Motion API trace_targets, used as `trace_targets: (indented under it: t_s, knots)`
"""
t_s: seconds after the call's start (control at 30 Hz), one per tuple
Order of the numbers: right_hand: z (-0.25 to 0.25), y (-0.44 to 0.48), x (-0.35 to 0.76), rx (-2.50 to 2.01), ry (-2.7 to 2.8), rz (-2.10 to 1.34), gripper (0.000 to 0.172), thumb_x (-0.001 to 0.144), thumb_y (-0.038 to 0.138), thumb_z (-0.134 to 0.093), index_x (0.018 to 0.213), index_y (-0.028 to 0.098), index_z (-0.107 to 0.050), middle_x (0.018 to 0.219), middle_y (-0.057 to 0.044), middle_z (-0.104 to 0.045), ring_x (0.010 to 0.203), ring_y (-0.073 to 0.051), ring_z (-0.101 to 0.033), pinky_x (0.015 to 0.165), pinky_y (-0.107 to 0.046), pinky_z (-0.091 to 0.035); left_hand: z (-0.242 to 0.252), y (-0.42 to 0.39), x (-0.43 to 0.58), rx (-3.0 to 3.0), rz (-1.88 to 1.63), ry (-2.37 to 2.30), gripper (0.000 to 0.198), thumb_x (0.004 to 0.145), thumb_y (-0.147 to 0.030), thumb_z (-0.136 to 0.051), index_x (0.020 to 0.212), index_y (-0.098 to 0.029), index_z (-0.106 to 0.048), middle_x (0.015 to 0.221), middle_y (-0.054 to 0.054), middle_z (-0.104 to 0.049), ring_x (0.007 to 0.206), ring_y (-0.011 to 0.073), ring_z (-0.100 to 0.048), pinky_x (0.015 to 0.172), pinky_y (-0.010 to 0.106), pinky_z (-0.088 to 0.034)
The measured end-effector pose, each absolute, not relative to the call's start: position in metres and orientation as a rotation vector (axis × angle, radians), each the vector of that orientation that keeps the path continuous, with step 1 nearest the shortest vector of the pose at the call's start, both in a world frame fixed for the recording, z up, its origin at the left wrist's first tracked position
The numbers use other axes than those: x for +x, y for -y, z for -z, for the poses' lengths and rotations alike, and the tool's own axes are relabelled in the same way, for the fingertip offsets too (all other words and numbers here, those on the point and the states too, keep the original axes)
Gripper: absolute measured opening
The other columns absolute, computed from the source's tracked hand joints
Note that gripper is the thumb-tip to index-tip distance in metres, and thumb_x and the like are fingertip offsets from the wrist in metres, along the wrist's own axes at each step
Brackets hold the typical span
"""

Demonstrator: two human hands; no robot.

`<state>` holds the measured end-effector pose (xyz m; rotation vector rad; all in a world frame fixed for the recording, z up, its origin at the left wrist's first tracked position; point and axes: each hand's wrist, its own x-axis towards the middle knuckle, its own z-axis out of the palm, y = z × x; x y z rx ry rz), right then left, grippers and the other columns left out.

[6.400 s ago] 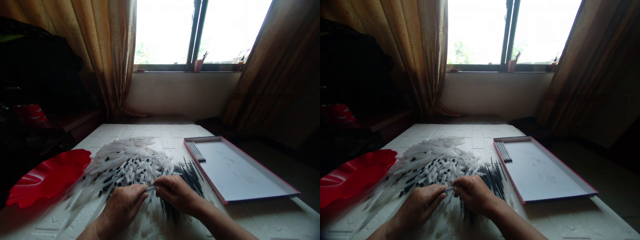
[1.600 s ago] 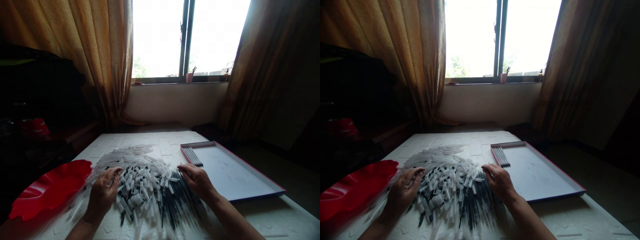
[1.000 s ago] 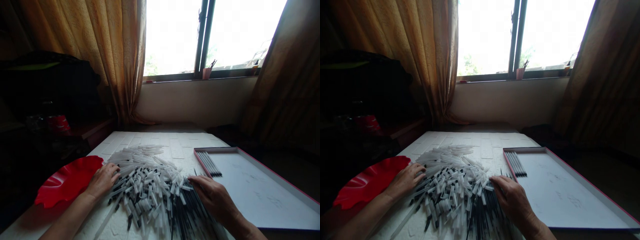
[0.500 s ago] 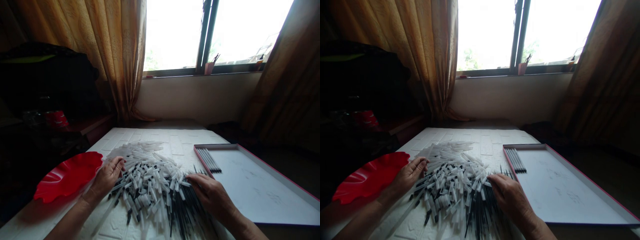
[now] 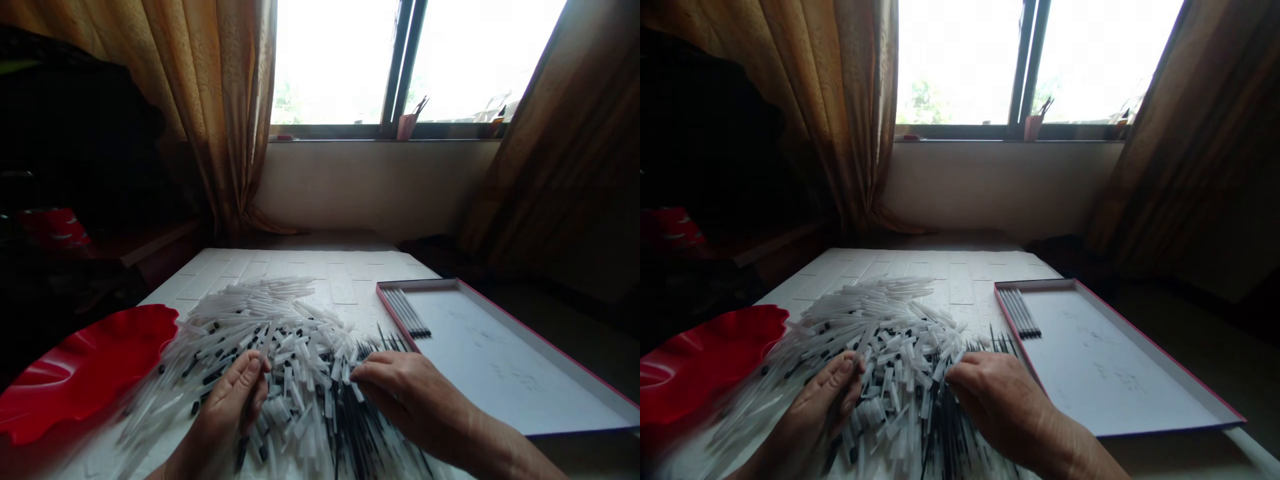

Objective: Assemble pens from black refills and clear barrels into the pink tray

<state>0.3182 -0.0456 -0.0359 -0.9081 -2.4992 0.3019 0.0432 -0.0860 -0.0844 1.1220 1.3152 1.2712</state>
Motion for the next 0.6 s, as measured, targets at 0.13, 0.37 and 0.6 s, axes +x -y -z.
trace_targets:
  t_s: [0.13,0.37,0.6]
  knots:
    - [0.055,0.053,0.299,-0.837,2.523,-0.404,0.029,0.101,0.022,-0.045,0.088,0.021,-0.072,0.076,-0.003,-0.069,0.065,-0.014,-0.064,0.061,-0.023,-0.046,0.083,0.084,0.043,0.882,-1.25,-1.156,0.058,0.067,-0.073,-0.075,0.086,-0.02,-0.06,0.053,-0.008,-0.048,0.037,0.0046,-0.035,0.034,0.012,-0.03]
    - [0.057,0.058,0.308,-0.799,2.635,-0.413,0.025,0.095,0.016,-0.05,0.081,0.023,-0.07,0.079,-0.001,-0.067,0.064,-0.012,-0.061,0.057,-0.022,-0.042,0.094,0.093,0.04,0.945,-1.225,-1.227,0.054,0.069,-0.072,-0.075,0.087,-0.021,-0.066,0.059,-0.008,-0.044,0.044,0.0041,-0.034,0.037,0.01,-0.027]
    - [0.077,0.065,0.294,-0.515,2.818,-0.079,0.02,0.091,0.037,-0.07,0.076,0.025,-0.063,0.08,0.003,-0.062,0.059,-0.012,-0.053,0.046,-0.027,-0.029,0.092,0.096,0.037,1.493,-1.144,-1.316,0.043,0.088,-0.065,-0.058,0.093,-0.023,-0.068,0.071,0.0,-0.065,0.063,0.0152,-0.057,0.056,0.022,-0.048]
